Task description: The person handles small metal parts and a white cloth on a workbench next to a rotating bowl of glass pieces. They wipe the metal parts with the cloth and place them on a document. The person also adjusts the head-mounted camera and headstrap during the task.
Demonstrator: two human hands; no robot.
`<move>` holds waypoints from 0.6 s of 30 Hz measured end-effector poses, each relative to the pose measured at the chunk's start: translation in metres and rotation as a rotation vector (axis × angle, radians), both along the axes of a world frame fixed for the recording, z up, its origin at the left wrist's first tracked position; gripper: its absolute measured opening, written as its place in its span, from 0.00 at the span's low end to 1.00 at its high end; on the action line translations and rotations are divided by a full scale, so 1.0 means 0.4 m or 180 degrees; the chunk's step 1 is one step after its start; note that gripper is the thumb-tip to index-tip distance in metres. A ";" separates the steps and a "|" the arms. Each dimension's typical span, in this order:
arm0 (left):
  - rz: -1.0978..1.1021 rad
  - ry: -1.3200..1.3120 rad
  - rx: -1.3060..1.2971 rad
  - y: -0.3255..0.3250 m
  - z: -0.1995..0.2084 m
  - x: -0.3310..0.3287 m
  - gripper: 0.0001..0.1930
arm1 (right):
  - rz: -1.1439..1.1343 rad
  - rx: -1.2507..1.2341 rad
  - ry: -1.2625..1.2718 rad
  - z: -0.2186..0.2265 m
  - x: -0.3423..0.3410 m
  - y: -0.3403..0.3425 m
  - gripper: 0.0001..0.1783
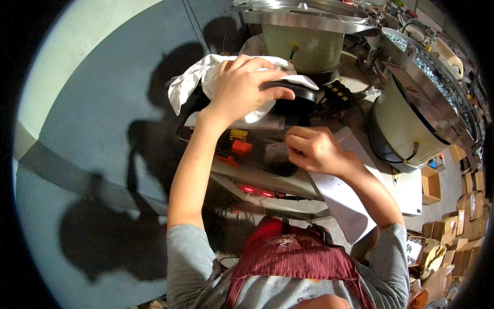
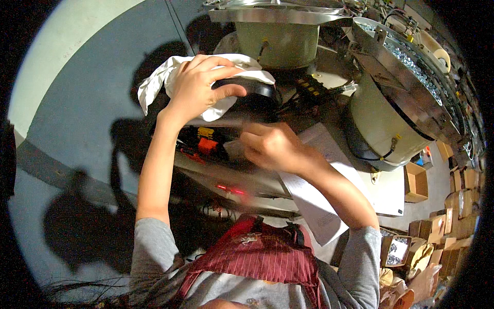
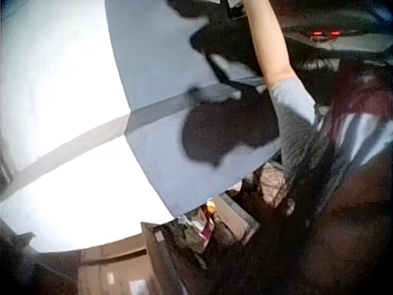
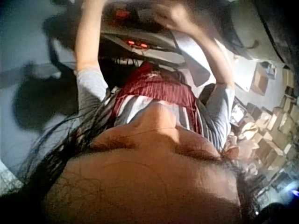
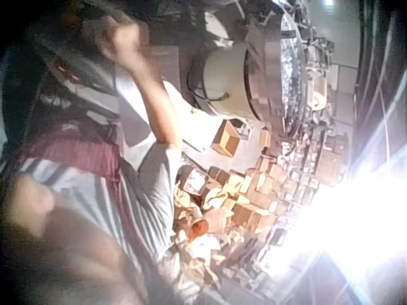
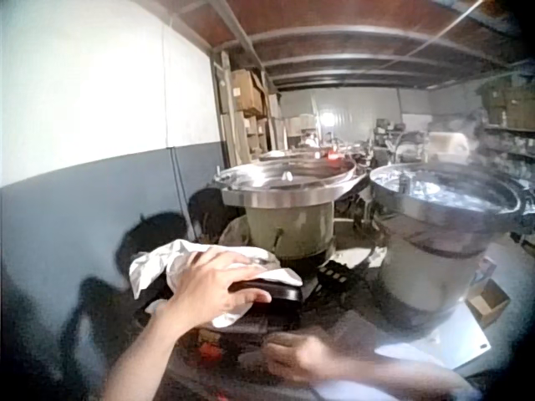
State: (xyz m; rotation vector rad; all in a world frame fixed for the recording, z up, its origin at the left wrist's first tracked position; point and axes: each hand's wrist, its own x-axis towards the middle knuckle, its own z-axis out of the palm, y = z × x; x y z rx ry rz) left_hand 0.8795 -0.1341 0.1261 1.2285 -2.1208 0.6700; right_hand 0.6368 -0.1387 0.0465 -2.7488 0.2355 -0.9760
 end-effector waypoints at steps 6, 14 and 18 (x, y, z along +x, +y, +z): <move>-0.0007 -0.0038 -0.0197 0.026 -0.013 0.004 0.26 | -0.0904 -0.0679 -0.0228 -0.007 0.021 -0.021 0.10; -0.0332 0.0243 -0.0494 -0.055 -0.008 0.019 0.27 | -0.1488 -0.0905 -0.0248 -0.031 0.050 -0.065 0.10; -0.0461 0.0407 -0.0604 -0.093 -0.020 0.008 0.25 | -0.1671 -0.0313 -0.0150 -0.042 0.044 -0.060 0.07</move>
